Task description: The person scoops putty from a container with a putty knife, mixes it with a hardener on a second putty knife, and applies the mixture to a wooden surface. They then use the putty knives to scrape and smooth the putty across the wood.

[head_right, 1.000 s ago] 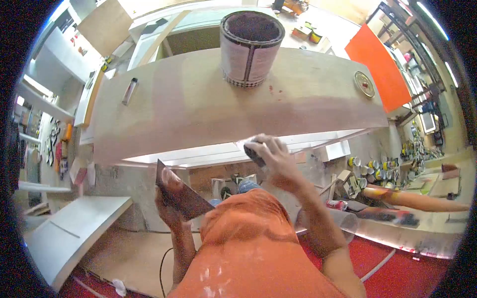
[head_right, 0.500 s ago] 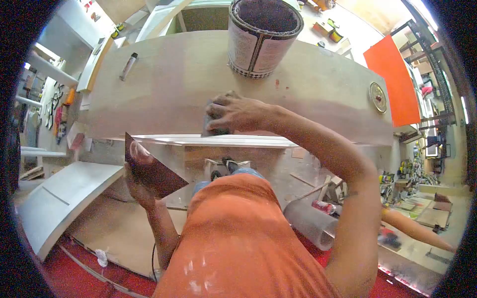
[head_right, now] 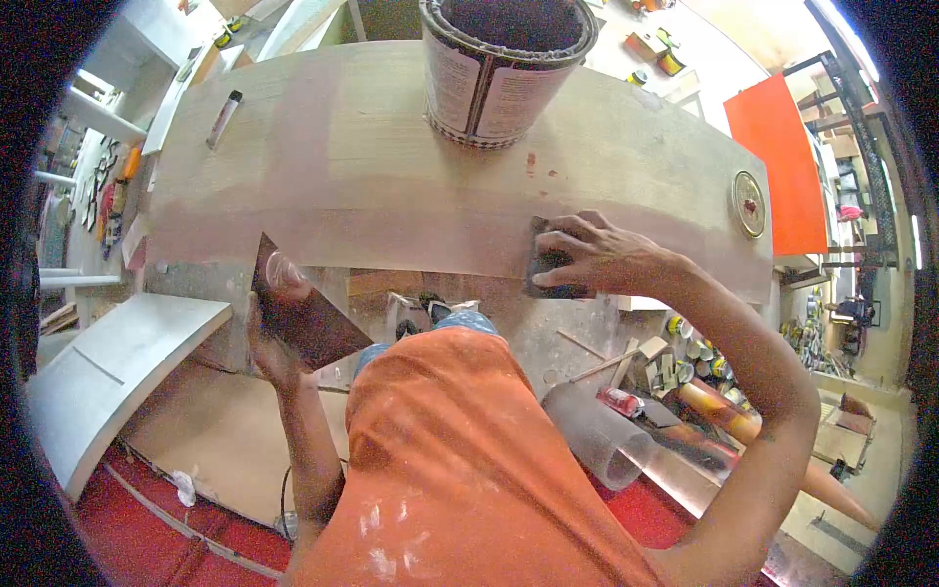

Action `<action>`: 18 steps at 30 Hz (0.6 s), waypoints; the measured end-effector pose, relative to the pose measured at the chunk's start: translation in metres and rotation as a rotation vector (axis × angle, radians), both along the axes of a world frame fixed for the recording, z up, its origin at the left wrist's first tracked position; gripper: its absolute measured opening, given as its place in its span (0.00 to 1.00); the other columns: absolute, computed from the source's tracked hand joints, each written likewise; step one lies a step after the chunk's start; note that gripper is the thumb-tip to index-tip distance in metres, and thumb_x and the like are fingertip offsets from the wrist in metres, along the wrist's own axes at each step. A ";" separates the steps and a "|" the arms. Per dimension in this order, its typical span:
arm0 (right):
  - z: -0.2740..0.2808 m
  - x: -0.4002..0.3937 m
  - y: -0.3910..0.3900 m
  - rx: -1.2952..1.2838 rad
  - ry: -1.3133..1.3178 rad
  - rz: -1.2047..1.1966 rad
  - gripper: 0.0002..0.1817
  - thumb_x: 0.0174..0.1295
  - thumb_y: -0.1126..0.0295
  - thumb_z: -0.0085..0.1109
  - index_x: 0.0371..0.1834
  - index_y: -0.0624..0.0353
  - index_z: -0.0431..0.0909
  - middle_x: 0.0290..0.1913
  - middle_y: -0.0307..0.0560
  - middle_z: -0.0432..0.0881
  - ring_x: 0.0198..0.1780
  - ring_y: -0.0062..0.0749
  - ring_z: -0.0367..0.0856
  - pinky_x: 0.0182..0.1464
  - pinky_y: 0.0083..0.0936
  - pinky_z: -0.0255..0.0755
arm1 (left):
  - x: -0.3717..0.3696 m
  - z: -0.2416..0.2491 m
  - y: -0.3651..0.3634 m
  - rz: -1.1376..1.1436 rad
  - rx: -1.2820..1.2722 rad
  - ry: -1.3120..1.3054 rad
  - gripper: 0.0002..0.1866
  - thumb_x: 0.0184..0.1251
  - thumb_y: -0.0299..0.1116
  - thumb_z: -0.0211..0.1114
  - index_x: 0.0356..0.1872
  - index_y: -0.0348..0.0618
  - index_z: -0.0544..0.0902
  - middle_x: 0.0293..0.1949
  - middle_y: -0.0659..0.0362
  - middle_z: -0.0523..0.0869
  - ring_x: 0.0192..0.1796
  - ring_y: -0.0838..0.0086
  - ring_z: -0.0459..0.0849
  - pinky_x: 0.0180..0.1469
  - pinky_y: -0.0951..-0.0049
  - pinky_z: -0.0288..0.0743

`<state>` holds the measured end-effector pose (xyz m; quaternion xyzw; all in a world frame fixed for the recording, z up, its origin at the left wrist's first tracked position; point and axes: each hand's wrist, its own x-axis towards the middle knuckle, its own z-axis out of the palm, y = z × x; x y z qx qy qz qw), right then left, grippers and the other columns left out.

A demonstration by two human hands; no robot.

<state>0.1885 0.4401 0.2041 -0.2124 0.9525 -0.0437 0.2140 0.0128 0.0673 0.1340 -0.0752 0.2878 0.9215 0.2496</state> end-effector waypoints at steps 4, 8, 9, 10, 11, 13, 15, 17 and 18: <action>0.035 0.022 0.018 0.105 -0.044 -0.046 0.28 0.44 0.72 0.66 0.52 0.35 0.78 0.56 0.41 0.71 0.66 0.41 0.64 0.70 0.43 0.57 | 0.002 0.004 0.013 -0.037 -0.045 0.059 0.22 0.73 0.44 0.53 0.56 0.37 0.77 0.51 0.52 0.83 0.51 0.60 0.83 0.59 0.58 0.75; 0.091 0.018 -0.005 0.243 -0.079 -0.229 0.22 0.48 0.73 0.64 0.49 0.43 0.79 0.53 0.43 0.75 0.62 0.41 0.70 0.65 0.41 0.64 | 0.011 0.001 0.026 -0.053 0.031 0.029 0.21 0.74 0.44 0.51 0.55 0.39 0.77 0.49 0.50 0.84 0.46 0.61 0.85 0.53 0.57 0.79; 0.089 0.015 -0.020 -0.119 0.110 -0.415 0.22 0.47 0.74 0.66 0.48 0.47 0.80 0.53 0.46 0.76 0.61 0.40 0.72 0.63 0.40 0.66 | 0.020 0.006 0.032 -0.038 -0.064 0.029 0.20 0.74 0.44 0.51 0.54 0.39 0.77 0.47 0.51 0.84 0.45 0.61 0.85 0.51 0.58 0.80; 0.085 0.011 -0.038 -0.493 0.295 -0.575 0.22 0.45 0.74 0.68 0.47 0.50 0.80 0.53 0.48 0.77 0.60 0.39 0.74 0.61 0.40 0.68 | 0.026 0.009 0.037 -0.014 -0.156 0.031 0.19 0.74 0.44 0.51 0.53 0.40 0.78 0.45 0.51 0.85 0.44 0.62 0.85 0.48 0.59 0.81; 0.070 0.003 -0.065 -0.761 0.512 -0.565 0.21 0.47 0.74 0.68 0.48 0.52 0.79 0.54 0.50 0.77 0.60 0.40 0.74 0.60 0.39 0.69 | 0.028 0.010 0.042 -0.046 -0.008 -0.031 0.19 0.74 0.44 0.51 0.52 0.40 0.78 0.43 0.52 0.84 0.42 0.62 0.85 0.46 0.60 0.82; 0.028 -0.015 -0.112 -1.548 0.451 -0.541 0.23 0.49 0.75 0.69 0.51 0.56 0.77 0.58 0.54 0.74 0.61 0.42 0.73 0.60 0.39 0.70 | 0.029 0.022 0.049 -0.050 0.153 -0.067 0.19 0.73 0.45 0.51 0.51 0.41 0.78 0.42 0.52 0.84 0.41 0.62 0.85 0.43 0.61 0.83; 0.007 -0.038 -0.166 -1.963 0.332 -0.443 0.29 0.49 0.77 0.70 0.57 0.56 0.72 0.60 0.57 0.71 0.63 0.46 0.70 0.62 0.39 0.68 | 0.034 0.053 0.047 -0.192 0.327 -0.114 0.22 0.73 0.45 0.51 0.56 0.35 0.75 0.50 0.50 0.82 0.51 0.63 0.82 0.58 0.62 0.75; -0.004 -0.068 -0.198 -1.634 0.712 -0.336 0.34 0.47 0.77 0.72 0.60 0.55 0.69 0.60 0.57 0.69 0.65 0.47 0.67 0.64 0.39 0.66 | 0.036 0.073 0.044 -0.149 0.210 -0.009 0.22 0.73 0.44 0.52 0.56 0.34 0.74 0.50 0.50 0.81 0.52 0.64 0.81 0.59 0.63 0.74; -0.004 -0.084 -0.200 -1.360 0.850 -0.307 0.34 0.47 0.77 0.72 0.60 0.55 0.68 0.60 0.57 0.69 0.66 0.47 0.66 0.65 0.39 0.64 | 0.034 0.079 0.039 -0.132 0.097 0.067 0.22 0.73 0.43 0.52 0.56 0.34 0.74 0.50 0.50 0.81 0.53 0.65 0.81 0.60 0.63 0.73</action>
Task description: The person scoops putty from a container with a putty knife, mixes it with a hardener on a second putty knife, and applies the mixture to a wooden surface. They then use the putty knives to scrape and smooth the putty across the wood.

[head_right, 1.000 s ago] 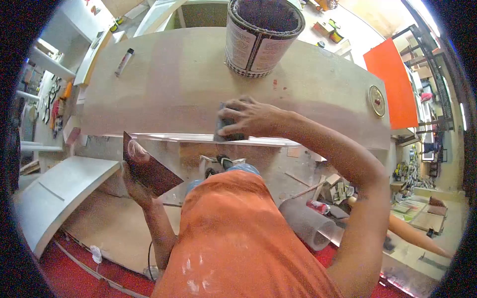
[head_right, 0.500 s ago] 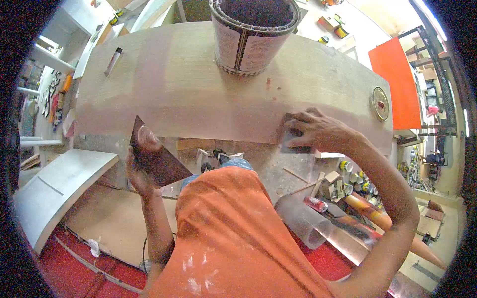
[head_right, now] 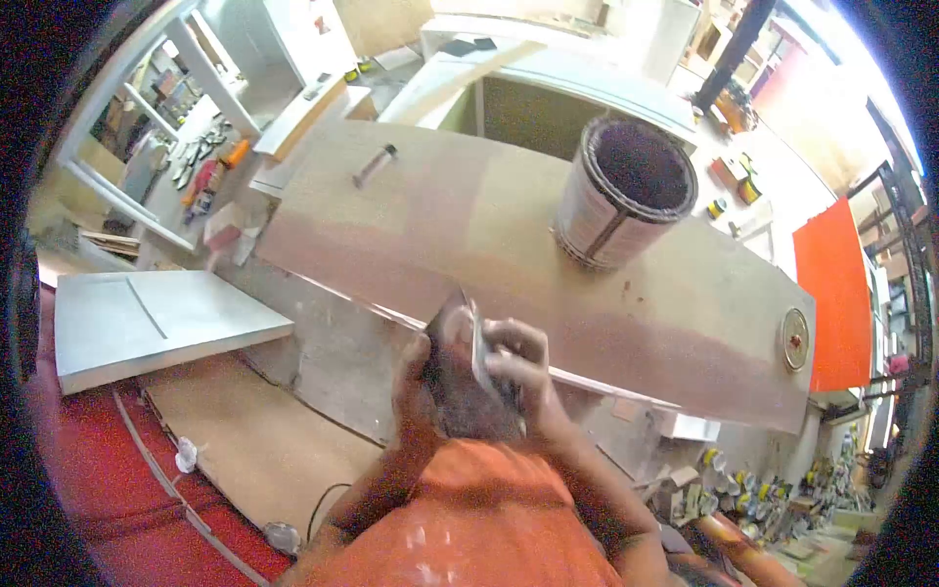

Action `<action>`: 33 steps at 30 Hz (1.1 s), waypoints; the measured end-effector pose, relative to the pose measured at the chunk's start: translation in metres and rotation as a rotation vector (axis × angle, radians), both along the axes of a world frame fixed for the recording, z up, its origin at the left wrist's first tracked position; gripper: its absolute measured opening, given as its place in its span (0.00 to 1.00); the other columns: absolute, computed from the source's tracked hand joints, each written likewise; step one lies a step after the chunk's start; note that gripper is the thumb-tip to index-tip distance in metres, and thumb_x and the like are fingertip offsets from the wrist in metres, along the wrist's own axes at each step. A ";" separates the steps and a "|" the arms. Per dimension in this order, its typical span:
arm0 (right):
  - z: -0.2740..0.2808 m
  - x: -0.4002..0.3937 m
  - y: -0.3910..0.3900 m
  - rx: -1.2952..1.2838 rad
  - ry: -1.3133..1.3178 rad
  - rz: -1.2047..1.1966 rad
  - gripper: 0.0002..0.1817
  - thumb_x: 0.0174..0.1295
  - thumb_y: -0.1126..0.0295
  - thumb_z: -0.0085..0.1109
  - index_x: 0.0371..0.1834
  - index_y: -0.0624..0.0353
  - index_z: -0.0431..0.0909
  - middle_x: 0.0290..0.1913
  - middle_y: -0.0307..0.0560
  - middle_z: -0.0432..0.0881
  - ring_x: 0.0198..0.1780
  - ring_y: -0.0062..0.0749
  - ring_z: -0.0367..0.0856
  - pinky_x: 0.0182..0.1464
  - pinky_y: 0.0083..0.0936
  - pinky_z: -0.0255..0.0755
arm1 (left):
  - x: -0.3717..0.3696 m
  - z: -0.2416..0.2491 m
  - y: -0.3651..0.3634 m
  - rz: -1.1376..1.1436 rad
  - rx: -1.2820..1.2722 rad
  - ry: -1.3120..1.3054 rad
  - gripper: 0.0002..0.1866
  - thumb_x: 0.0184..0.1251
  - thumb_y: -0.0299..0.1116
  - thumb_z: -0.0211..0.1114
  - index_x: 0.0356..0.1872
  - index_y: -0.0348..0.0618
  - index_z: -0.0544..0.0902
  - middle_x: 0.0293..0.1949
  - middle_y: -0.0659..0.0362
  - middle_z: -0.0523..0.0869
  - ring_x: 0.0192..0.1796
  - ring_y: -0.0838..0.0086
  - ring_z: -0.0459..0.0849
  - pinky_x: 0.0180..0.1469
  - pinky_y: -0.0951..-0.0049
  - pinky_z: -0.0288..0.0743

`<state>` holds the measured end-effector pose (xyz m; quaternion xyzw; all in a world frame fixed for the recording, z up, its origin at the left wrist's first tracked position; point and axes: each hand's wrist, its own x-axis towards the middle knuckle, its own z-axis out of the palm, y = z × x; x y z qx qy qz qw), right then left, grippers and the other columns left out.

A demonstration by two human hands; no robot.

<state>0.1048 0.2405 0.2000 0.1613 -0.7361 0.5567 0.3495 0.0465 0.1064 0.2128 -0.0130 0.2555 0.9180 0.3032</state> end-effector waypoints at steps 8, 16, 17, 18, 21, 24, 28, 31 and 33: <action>-0.014 0.025 0.021 -0.952 -0.622 -0.328 0.22 0.61 0.74 0.60 0.58 0.63 0.68 0.50 0.51 0.78 0.55 0.41 0.78 0.60 0.35 0.73 | -0.005 -0.012 -0.064 0.291 -0.447 0.244 0.23 0.75 0.44 0.50 0.57 0.33 0.73 0.52 0.51 0.80 0.56 0.66 0.77 0.62 0.68 0.68; 0.027 0.022 -0.092 -1.118 -0.837 -0.127 0.16 0.63 0.67 0.57 0.51 0.62 0.70 0.42 0.46 0.79 0.41 0.33 0.83 0.37 0.28 0.81 | 0.011 -0.033 -0.078 0.483 -0.703 0.216 0.32 0.78 0.54 0.38 0.64 0.32 0.67 0.57 0.47 0.74 0.61 0.61 0.73 0.66 0.64 0.63; 0.027 0.023 -0.086 -0.890 -0.915 -0.112 0.18 0.63 0.66 0.57 0.52 0.63 0.69 0.42 0.46 0.79 0.39 0.33 0.83 0.34 0.27 0.82 | 0.011 -0.039 -0.080 0.480 -0.702 0.344 0.32 0.78 0.54 0.37 0.63 0.32 0.68 0.57 0.46 0.74 0.60 0.60 0.73 0.65 0.64 0.63; 0.029 0.020 -0.087 -0.880 -0.924 -0.111 0.18 0.63 0.66 0.57 0.52 0.63 0.69 0.42 0.46 0.79 0.39 0.33 0.83 0.34 0.27 0.82 | 0.011 -0.043 -0.082 0.482 -0.700 0.472 0.32 0.78 0.54 0.36 0.63 0.32 0.68 0.57 0.46 0.75 0.60 0.60 0.74 0.65 0.64 0.64; 0.035 0.006 -0.094 -1.011 -0.773 -0.131 0.21 0.62 0.65 0.59 0.54 0.65 0.68 0.41 0.46 0.79 0.39 0.33 0.83 0.36 0.28 0.82 | 0.009 -0.035 -0.095 0.380 -0.976 0.744 0.31 0.79 0.52 0.36 0.61 0.31 0.70 0.57 0.44 0.76 0.60 0.58 0.75 0.63 0.64 0.66; 0.037 -0.004 -0.088 -0.966 -0.727 -0.060 0.23 0.61 0.65 0.62 0.54 0.66 0.68 0.40 0.46 0.79 0.39 0.34 0.83 0.41 0.31 0.83 | 0.000 -0.013 -0.099 0.358 -0.852 0.799 0.27 0.79 0.47 0.41 0.61 0.32 0.71 0.55 0.41 0.78 0.57 0.53 0.79 0.59 0.63 0.70; 0.053 -0.024 -0.075 -0.892 -0.754 -0.029 0.25 0.59 0.65 0.64 0.55 0.67 0.68 0.41 0.48 0.79 0.36 0.33 0.83 0.34 0.28 0.82 | -0.006 -0.005 -0.103 0.158 -0.867 0.868 0.24 0.78 0.44 0.47 0.61 0.34 0.72 0.49 0.43 0.82 0.53 0.54 0.82 0.54 0.63 0.74; 0.043 -0.039 -0.047 -0.761 -0.661 -0.020 0.23 0.60 0.65 0.64 0.53 0.67 0.70 0.41 0.48 0.80 0.31 0.30 0.82 0.25 0.23 0.79 | -0.003 -0.011 -0.109 -0.018 -0.948 0.823 0.23 0.76 0.43 0.51 0.59 0.33 0.74 0.42 0.43 0.84 0.51 0.56 0.84 0.50 0.64 0.76; 0.059 -0.069 -0.043 -0.781 -0.561 -0.007 0.16 0.64 0.67 0.60 0.52 0.64 0.73 0.41 0.45 0.80 0.34 0.28 0.82 0.27 0.21 0.78 | -0.001 -0.024 -0.111 0.056 -1.018 1.038 0.26 0.76 0.48 0.51 0.57 0.31 0.75 0.37 0.43 0.83 0.45 0.59 0.85 0.45 0.65 0.76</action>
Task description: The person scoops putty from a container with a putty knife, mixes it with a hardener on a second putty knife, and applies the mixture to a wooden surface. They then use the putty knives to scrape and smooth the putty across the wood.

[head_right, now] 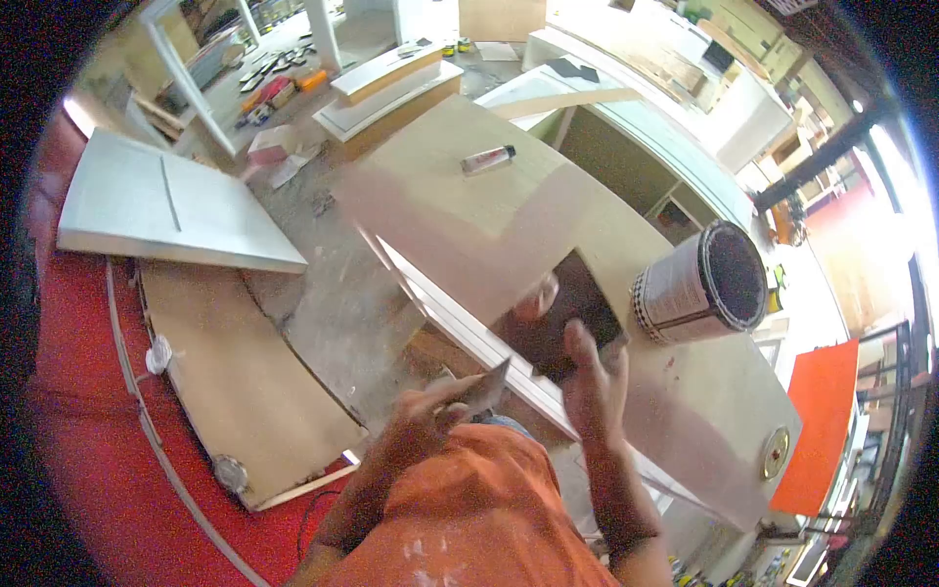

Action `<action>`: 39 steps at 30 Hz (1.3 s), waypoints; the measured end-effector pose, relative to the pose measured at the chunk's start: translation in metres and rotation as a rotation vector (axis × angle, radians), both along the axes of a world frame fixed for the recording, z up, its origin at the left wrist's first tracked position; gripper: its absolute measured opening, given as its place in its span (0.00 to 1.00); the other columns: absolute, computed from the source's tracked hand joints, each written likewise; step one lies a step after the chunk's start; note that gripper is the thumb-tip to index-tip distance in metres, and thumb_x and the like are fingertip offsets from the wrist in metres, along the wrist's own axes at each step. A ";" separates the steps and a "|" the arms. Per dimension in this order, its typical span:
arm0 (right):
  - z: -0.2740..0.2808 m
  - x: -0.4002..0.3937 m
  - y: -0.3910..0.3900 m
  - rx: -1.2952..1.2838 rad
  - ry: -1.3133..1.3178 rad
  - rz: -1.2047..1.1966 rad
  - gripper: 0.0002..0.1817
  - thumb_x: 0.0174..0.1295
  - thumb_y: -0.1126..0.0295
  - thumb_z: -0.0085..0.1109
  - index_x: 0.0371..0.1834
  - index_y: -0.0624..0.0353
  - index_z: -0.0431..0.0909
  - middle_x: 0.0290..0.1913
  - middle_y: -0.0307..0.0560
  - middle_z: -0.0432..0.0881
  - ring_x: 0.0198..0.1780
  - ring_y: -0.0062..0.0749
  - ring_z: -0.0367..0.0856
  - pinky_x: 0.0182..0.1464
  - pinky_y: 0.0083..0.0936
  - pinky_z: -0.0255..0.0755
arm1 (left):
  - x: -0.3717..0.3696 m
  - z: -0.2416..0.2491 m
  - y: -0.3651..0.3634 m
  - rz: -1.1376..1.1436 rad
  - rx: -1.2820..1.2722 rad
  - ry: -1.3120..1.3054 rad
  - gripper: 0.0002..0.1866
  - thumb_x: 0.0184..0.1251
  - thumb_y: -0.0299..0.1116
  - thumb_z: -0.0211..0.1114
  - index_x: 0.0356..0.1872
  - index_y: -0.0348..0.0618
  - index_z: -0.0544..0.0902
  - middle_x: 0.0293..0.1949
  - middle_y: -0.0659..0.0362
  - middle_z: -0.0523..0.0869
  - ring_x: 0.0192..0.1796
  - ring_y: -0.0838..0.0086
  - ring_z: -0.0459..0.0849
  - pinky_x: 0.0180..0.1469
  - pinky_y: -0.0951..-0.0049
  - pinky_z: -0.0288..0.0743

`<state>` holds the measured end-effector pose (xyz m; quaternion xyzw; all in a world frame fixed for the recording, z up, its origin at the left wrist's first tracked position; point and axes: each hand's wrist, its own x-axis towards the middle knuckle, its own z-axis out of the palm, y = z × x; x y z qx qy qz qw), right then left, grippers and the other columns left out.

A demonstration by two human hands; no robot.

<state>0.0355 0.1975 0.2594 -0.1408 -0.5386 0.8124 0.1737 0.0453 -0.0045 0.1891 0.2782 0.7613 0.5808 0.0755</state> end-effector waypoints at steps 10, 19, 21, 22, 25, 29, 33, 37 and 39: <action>-0.056 -0.166 -0.005 1.730 0.307 0.957 0.22 0.57 0.81 0.50 0.56 0.58 0.74 0.58 0.51 0.75 0.60 0.49 0.71 0.63 0.40 0.66 | 0.046 -0.074 -0.041 0.863 0.125 -0.545 0.25 0.77 0.52 0.49 0.36 0.35 0.76 0.30 0.68 0.70 0.36 0.79 0.65 0.41 0.73 0.65; -0.104 -0.172 0.005 1.803 0.525 0.838 0.15 0.56 0.81 0.50 0.46 0.58 0.77 0.47 0.52 0.78 0.52 0.50 0.75 0.55 0.42 0.71 | 0.084 -0.102 -0.038 1.184 0.236 -0.535 0.26 0.77 0.50 0.49 0.47 0.30 0.77 0.41 0.57 0.78 0.47 0.73 0.72 0.54 0.72 0.65; -0.092 -0.170 0.013 1.823 0.514 0.841 0.15 0.55 0.81 0.50 0.45 0.58 0.77 0.46 0.52 0.78 0.51 0.51 0.76 0.54 0.42 0.71 | 0.090 -0.103 -0.035 1.232 0.322 -0.520 0.28 0.76 0.50 0.50 0.52 0.27 0.77 0.46 0.53 0.80 0.51 0.70 0.74 0.59 0.70 0.65; -0.082 -0.174 0.014 1.874 0.338 1.004 0.18 0.53 0.84 0.49 0.47 0.59 0.77 0.49 0.52 0.78 0.54 0.51 0.74 0.56 0.42 0.70 | 0.093 -0.106 -0.034 1.241 0.335 -0.537 0.29 0.76 0.50 0.50 0.53 0.27 0.76 0.49 0.51 0.79 0.54 0.69 0.74 0.61 0.69 0.63; -0.064 -0.201 -0.004 1.981 0.159 1.195 0.22 0.51 0.88 0.45 0.49 0.61 0.79 0.50 0.54 0.80 0.55 0.52 0.74 0.57 0.42 0.70 | 0.098 -0.117 -0.040 1.253 0.355 -0.576 0.31 0.76 0.51 0.50 0.57 0.24 0.73 0.56 0.47 0.77 0.60 0.65 0.71 0.66 0.68 0.60; -0.087 -0.235 -0.036 1.939 0.350 1.037 0.22 0.52 0.87 0.45 0.49 0.60 0.78 0.51 0.54 0.79 0.53 0.53 0.75 0.56 0.43 0.70 | 0.101 -0.106 -0.038 1.222 0.442 -0.586 0.33 0.75 0.51 0.50 0.60 0.22 0.71 0.61 0.44 0.74 0.65 0.63 0.69 0.70 0.66 0.56; -0.096 -0.222 -0.026 1.917 0.344 0.989 0.22 0.54 0.86 0.46 0.52 0.61 0.77 0.52 0.55 0.79 0.53 0.52 0.75 0.55 0.42 0.71 | 0.091 -0.115 -0.038 1.258 0.623 -0.556 0.32 0.74 0.50 0.53 0.62 0.26 0.69 0.62 0.47 0.73 0.66 0.64 0.67 0.70 0.66 0.55; -0.093 -0.179 0.014 1.813 0.295 1.021 0.22 0.56 0.86 0.46 0.55 0.61 0.76 0.54 0.55 0.78 0.55 0.52 0.75 0.57 0.41 0.71 | 0.087 -0.136 -0.029 1.357 0.757 -0.573 0.31 0.72 0.49 0.56 0.64 0.32 0.68 0.64 0.53 0.71 0.67 0.67 0.65 0.71 0.65 0.53; -0.095 -0.151 0.035 1.781 0.300 0.990 0.23 0.57 0.85 0.47 0.57 0.61 0.74 0.55 0.55 0.77 0.58 0.51 0.74 0.59 0.40 0.70 | 0.083 -0.139 -0.024 1.287 0.733 -0.482 0.31 0.72 0.49 0.57 0.65 0.34 0.67 0.64 0.53 0.70 0.67 0.66 0.64 0.70 0.63 0.55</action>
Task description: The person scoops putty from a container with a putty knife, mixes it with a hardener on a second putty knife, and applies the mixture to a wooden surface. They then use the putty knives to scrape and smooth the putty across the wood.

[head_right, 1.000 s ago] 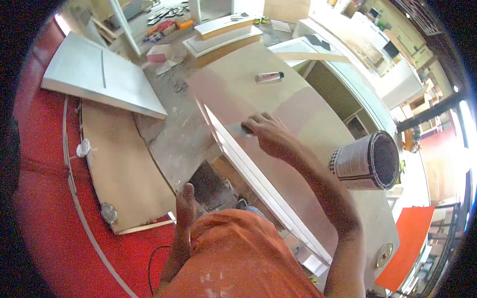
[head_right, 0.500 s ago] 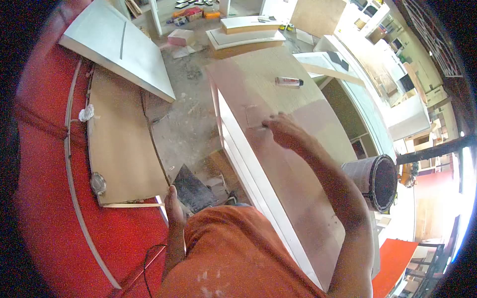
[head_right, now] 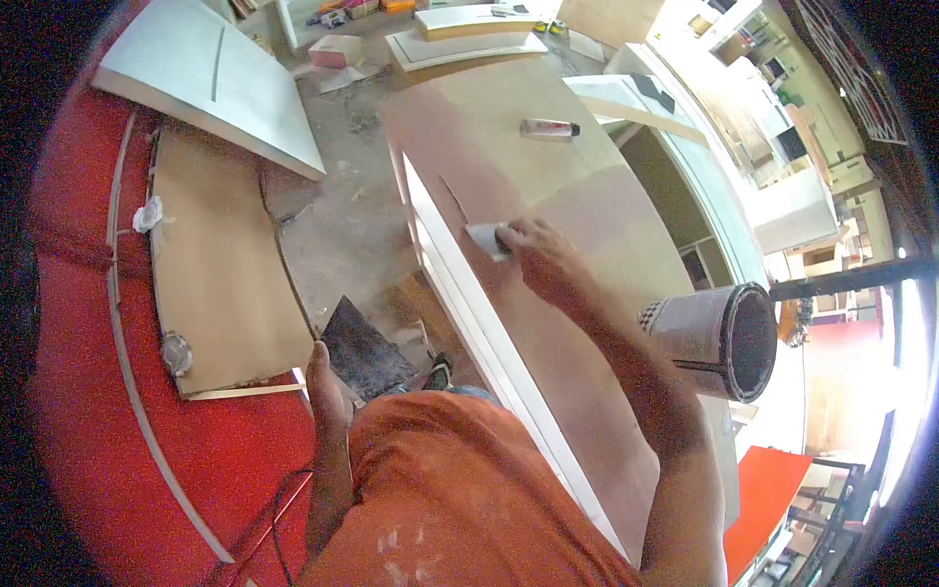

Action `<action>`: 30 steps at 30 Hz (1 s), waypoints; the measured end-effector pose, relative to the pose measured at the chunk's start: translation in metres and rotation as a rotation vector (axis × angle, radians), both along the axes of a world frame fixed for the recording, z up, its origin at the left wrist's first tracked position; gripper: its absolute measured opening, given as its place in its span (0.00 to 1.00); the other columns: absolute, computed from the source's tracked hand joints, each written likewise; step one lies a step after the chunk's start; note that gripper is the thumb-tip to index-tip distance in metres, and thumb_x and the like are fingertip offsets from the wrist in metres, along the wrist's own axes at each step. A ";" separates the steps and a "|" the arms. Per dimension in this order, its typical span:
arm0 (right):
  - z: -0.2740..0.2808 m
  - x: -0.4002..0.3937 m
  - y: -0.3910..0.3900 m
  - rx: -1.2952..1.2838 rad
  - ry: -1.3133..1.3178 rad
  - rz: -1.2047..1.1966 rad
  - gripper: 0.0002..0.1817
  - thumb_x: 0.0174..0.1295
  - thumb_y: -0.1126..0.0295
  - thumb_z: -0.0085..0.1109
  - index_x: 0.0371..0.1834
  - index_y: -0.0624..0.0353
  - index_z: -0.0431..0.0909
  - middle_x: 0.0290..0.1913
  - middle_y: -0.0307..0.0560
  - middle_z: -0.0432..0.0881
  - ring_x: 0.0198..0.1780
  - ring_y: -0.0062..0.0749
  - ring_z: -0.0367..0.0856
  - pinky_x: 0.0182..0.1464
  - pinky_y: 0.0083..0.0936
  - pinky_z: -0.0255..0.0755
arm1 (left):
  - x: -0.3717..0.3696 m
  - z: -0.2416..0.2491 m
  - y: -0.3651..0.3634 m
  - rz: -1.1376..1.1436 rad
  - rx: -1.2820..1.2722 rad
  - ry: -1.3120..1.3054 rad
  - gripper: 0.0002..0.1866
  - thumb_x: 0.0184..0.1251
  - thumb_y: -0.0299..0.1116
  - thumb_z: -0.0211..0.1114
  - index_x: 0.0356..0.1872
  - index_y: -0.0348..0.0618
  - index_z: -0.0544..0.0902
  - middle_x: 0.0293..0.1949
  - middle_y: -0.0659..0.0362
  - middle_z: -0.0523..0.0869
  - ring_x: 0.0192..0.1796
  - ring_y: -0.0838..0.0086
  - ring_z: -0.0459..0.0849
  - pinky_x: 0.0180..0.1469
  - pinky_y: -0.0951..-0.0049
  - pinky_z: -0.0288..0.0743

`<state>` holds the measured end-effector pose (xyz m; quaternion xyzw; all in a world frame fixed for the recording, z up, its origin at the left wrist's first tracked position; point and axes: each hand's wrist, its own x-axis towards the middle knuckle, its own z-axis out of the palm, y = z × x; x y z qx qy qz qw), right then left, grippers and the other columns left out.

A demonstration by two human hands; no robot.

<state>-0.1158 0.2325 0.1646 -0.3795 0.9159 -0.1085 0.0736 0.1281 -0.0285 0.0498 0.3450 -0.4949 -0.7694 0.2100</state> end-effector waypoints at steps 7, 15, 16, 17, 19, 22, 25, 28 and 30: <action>0.018 0.076 0.045 0.041 -0.004 -0.058 0.24 0.53 0.85 0.53 0.57 0.68 0.74 0.59 0.57 0.75 0.61 0.52 0.72 0.63 0.39 0.69 | -0.028 0.043 0.020 -0.137 0.575 0.045 0.28 0.73 0.49 0.53 0.62 0.34 0.72 0.61 0.50 0.75 0.63 0.61 0.74 0.67 0.59 0.64; 0.026 0.137 0.091 0.063 0.016 -0.159 0.23 0.51 0.82 0.54 0.55 0.64 0.75 0.58 0.57 0.75 0.59 0.52 0.72 0.62 0.39 0.68 | -0.049 0.055 0.043 -0.453 0.639 0.082 0.23 0.69 0.45 0.59 0.57 0.41 0.74 0.54 0.55 0.81 0.56 0.61 0.80 0.61 0.56 0.73; 0.030 0.141 0.093 0.073 -0.001 -0.173 0.23 0.51 0.82 0.53 0.54 0.63 0.76 0.58 0.57 0.75 0.58 0.52 0.73 0.62 0.39 0.69 | -0.050 0.055 0.047 -0.464 0.634 0.082 0.23 0.69 0.45 0.59 0.57 0.41 0.74 0.54 0.55 0.81 0.56 0.61 0.80 0.61 0.56 0.73; 0.041 0.139 0.092 0.068 0.004 -0.179 0.23 0.51 0.82 0.53 0.54 0.63 0.76 0.58 0.57 0.75 0.58 0.52 0.73 0.62 0.39 0.69 | -0.051 0.054 0.052 -0.497 0.711 0.047 0.22 0.69 0.44 0.59 0.57 0.41 0.75 0.52 0.55 0.82 0.55 0.61 0.81 0.60 0.56 0.73; 0.067 0.130 0.090 0.401 -0.323 -0.225 0.23 0.51 0.82 0.53 0.54 0.61 0.76 0.58 0.57 0.75 0.55 0.53 0.76 0.61 0.40 0.69 | -0.052 0.047 0.063 -0.565 0.894 0.022 0.21 0.70 0.45 0.58 0.56 0.42 0.77 0.49 0.55 0.84 0.52 0.62 0.82 0.59 0.55 0.74; 0.062 0.137 0.094 -0.022 -0.126 -0.337 0.24 0.53 0.79 0.57 0.56 0.58 0.75 0.58 0.55 0.75 0.55 0.51 0.78 0.61 0.39 0.70 | -0.058 0.054 0.083 -0.596 0.946 0.111 0.21 0.72 0.46 0.56 0.55 0.42 0.78 0.48 0.55 0.85 0.50 0.62 0.84 0.58 0.56 0.75; 0.077 0.158 0.057 -0.552 -0.137 -0.278 0.25 0.55 0.77 0.61 0.59 0.57 0.74 0.59 0.55 0.73 0.58 0.49 0.76 0.63 0.38 0.69 | -0.061 0.066 0.096 -0.628 1.122 0.172 0.19 0.74 0.42 0.54 0.58 0.40 0.74 0.51 0.55 0.84 0.53 0.65 0.83 0.59 0.59 0.75; 0.054 0.163 0.036 -0.884 -0.143 0.175 0.28 0.54 0.76 0.66 0.61 0.57 0.71 0.62 0.60 0.67 0.64 0.58 0.67 0.64 0.44 0.68 | -0.067 0.087 0.103 -0.684 1.197 0.341 0.20 0.75 0.42 0.53 0.58 0.38 0.74 0.50 0.53 0.84 0.53 0.65 0.83 0.59 0.59 0.76; 0.038 0.159 0.027 -0.843 -0.167 0.189 0.31 0.52 0.76 0.67 0.62 0.55 0.69 0.64 0.60 0.64 0.65 0.59 0.65 0.63 0.47 0.68 | -0.069 0.101 0.099 -0.765 1.217 0.446 0.20 0.74 0.41 0.54 0.57 0.38 0.74 0.50 0.50 0.83 0.54 0.65 0.83 0.59 0.60 0.76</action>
